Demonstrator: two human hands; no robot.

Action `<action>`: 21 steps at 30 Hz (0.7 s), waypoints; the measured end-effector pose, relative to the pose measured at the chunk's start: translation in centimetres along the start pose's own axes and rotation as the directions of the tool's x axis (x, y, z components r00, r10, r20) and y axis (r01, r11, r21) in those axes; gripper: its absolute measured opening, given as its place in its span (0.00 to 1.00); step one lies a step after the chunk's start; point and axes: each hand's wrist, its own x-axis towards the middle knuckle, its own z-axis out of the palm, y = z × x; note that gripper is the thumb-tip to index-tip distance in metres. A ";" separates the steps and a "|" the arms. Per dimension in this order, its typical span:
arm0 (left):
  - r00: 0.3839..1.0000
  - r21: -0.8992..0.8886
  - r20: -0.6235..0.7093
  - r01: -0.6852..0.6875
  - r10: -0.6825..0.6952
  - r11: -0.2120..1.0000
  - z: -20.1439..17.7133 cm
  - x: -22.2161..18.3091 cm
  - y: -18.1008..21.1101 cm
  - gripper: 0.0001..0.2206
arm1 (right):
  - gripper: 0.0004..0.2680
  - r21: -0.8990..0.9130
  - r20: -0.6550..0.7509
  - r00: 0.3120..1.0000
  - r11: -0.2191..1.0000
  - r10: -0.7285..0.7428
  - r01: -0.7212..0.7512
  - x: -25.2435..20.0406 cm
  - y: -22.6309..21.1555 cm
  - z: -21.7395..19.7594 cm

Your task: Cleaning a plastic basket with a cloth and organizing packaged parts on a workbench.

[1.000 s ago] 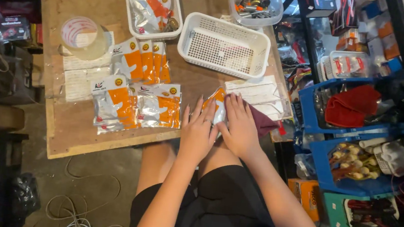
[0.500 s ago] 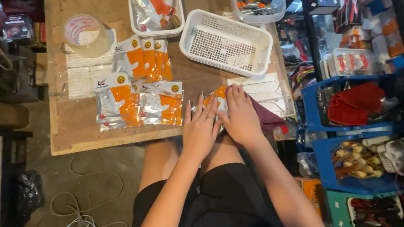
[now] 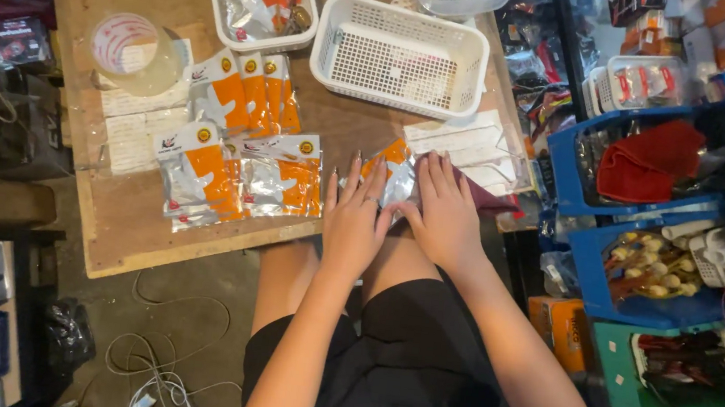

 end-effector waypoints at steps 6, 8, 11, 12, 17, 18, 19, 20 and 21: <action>0.999 -0.027 0.030 0.029 -0.029 0.999 -0.1 -0.1 0.3 0.30 | 0.29 0.015 -0.067 0.997 0.999 -0.033 0.034 -3.6 0.7 0.6; 0.999 -0.023 0.027 0.026 -0.026 0.999 -0.3 0.0 0.3 0.30 | 0.28 0.029 -0.061 0.998 0.999 -0.023 0.025 -4.7 0.9 0.6; 1.000 -0.017 0.020 0.015 -0.015 1.000 0.0 0.0 0.2 0.31 | 0.27 0.025 -0.062 0.998 1.000 0.008 -0.006 -5.2 0.7 0.4; 1.000 -0.010 0.018 0.010 -0.010 1.000 0.2 -0.1 0.0 0.31 | 0.27 0.012 -0.069 0.997 1.000 0.025 -0.024 -5.1 0.5 0.3; 0.998 -0.020 0.050 0.024 -0.023 1.000 -0.3 -0.2 0.3 0.30 | 0.26 -0.008 -0.030 0.997 0.998 0.068 -0.068 -2.0 0.2 0.2; 0.998 -0.017 0.050 0.025 -0.024 1.000 -0.3 -0.1 0.2 0.31 | 0.26 -0.017 -0.013 0.997 0.997 0.079 -0.079 -1.0 0.0 0.1; 0.999 -0.013 0.044 0.025 -0.024 1.000 -0.1 -0.1 0.1 0.31 | 0.26 -0.017 -0.017 0.997 0.997 0.074 -0.074 -0.7 0.0 -0.1; 0.999 -0.008 0.047 0.024 -0.024 1.000 0.0 -0.2 0.0 0.31 | 0.26 -0.022 0.013 0.996 0.996 0.091 -0.091 -0.4 -0.2 -0.3; 0.999 -0.002 0.049 0.023 -0.023 1.000 0.1 -0.2 -0.1 0.30 | 0.26 -0.027 0.042 0.993 0.994 0.108 -0.107 0.0 -0.3 -0.4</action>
